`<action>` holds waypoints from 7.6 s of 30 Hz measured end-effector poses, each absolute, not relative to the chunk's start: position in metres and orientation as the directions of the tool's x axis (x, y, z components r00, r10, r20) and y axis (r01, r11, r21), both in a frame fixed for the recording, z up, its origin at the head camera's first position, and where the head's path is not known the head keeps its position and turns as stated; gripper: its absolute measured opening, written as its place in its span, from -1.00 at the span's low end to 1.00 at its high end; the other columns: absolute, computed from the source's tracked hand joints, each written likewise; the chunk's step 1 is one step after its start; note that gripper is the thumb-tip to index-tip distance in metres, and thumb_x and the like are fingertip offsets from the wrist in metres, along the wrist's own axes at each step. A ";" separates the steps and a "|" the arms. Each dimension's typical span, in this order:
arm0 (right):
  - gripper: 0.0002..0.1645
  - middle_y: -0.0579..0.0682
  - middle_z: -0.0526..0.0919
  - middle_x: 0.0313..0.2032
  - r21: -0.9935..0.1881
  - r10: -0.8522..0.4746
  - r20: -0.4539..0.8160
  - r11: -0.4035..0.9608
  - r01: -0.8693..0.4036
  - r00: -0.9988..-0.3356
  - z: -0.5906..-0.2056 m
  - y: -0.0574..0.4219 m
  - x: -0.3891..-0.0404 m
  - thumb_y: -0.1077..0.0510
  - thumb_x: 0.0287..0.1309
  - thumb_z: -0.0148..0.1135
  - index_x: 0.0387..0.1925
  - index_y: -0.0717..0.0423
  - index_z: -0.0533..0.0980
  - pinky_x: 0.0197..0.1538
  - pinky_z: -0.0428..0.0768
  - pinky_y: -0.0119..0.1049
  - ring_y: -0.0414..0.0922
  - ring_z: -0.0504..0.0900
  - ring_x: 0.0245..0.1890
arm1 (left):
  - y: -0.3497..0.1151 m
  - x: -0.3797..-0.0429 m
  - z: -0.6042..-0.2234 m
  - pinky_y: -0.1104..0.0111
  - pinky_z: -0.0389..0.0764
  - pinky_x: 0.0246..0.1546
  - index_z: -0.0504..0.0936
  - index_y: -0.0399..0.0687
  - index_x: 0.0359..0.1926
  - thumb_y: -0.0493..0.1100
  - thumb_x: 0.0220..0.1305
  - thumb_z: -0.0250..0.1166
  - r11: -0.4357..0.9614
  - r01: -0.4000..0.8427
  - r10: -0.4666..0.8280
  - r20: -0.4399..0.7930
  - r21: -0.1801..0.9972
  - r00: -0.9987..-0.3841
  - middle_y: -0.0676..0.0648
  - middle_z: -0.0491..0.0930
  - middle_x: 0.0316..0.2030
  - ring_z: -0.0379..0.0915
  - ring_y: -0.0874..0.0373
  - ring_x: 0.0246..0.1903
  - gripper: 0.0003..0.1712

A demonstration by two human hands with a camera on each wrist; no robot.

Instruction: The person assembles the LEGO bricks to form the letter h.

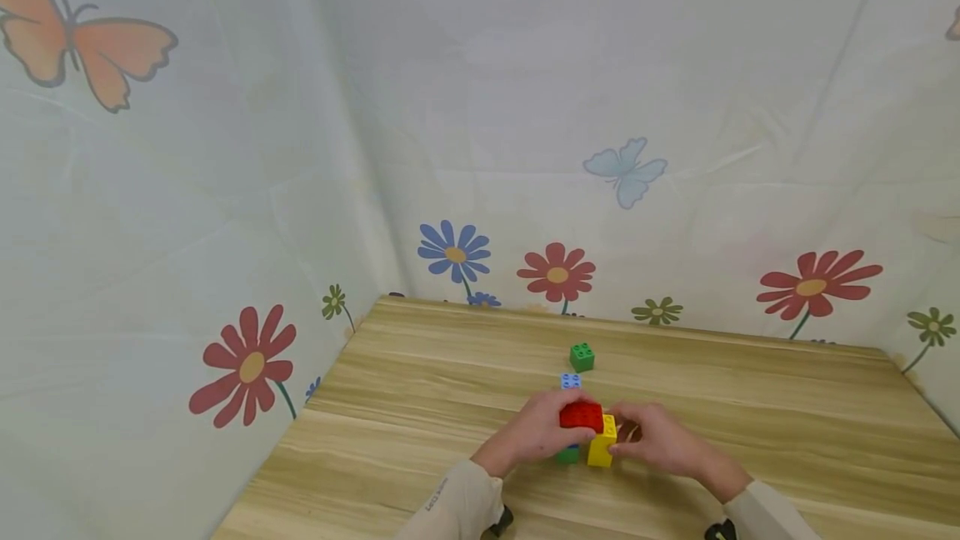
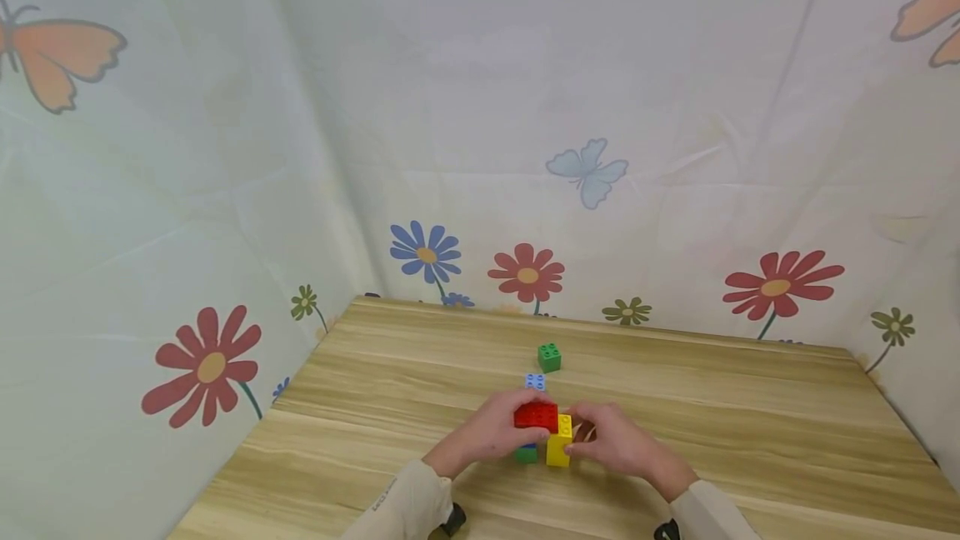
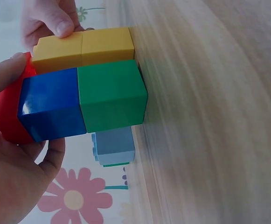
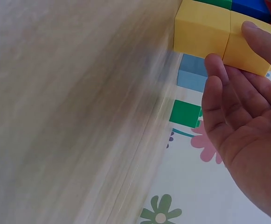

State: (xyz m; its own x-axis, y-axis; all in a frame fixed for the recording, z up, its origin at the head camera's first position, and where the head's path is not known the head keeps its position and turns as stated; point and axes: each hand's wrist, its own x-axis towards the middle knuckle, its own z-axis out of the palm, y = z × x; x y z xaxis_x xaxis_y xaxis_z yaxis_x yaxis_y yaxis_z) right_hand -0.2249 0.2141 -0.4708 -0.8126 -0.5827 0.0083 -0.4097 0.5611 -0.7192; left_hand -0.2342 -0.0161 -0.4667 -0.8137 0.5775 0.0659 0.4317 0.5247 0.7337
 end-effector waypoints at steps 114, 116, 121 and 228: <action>-0.57 -0.11 0.59 -0.14 -0.748 -0.635 0.037 0.495 -0.443 -0.772 -0.475 0.206 -0.228 0.04 0.14 0.32 0.04 0.03 0.51 -0.24 0.57 -0.35 -0.20 0.57 -0.28 | -0.023 -0.230 -0.461 0.50 0.47 -0.29 0.54 0.26 0.06 0.10 0.19 0.31 0.626 0.493 0.574 0.070 0.604 -0.816 0.26 0.51 -0.16 0.37 0.34 -0.28 -0.60; -0.58 -0.10 0.60 -0.12 -0.741 -0.647 0.045 0.490 -0.460 -0.761 -0.476 0.207 -0.230 0.08 0.14 0.32 0.05 0.03 0.51 -0.21 0.58 -0.31 -0.17 0.57 -0.25 | -0.024 -0.231 -0.461 0.50 0.47 -0.29 0.54 0.26 0.05 0.09 0.18 0.32 0.614 0.492 0.577 0.074 0.617 -0.813 0.27 0.51 -0.17 0.37 0.34 -0.28 -0.61; -0.62 -0.01 0.60 -0.05 -0.709 -0.641 0.066 0.509 -0.488 -0.764 -0.479 0.213 -0.235 0.21 0.19 0.25 0.07 0.08 0.51 -0.17 0.57 -0.26 -0.14 0.56 -0.22 | -0.026 -0.231 -0.460 0.49 0.48 -0.25 0.55 0.25 0.04 0.07 0.18 0.33 0.586 0.495 0.596 0.073 0.642 -0.800 0.27 0.52 -0.14 0.38 0.35 -0.26 -0.61; -0.45 -0.02 0.57 -0.10 -0.563 -0.496 0.229 0.634 -0.530 -0.837 -0.433 0.176 -0.261 0.19 0.15 0.30 0.18 0.15 0.42 -0.15 0.57 -0.31 -0.15 0.54 -0.22 | -0.058 -0.243 -0.482 0.45 0.54 -0.23 0.58 0.16 -0.07 0.00 0.16 0.37 0.416 0.266 0.496 0.029 0.870 -0.868 0.22 0.57 -0.24 0.50 0.29 -0.28 -0.70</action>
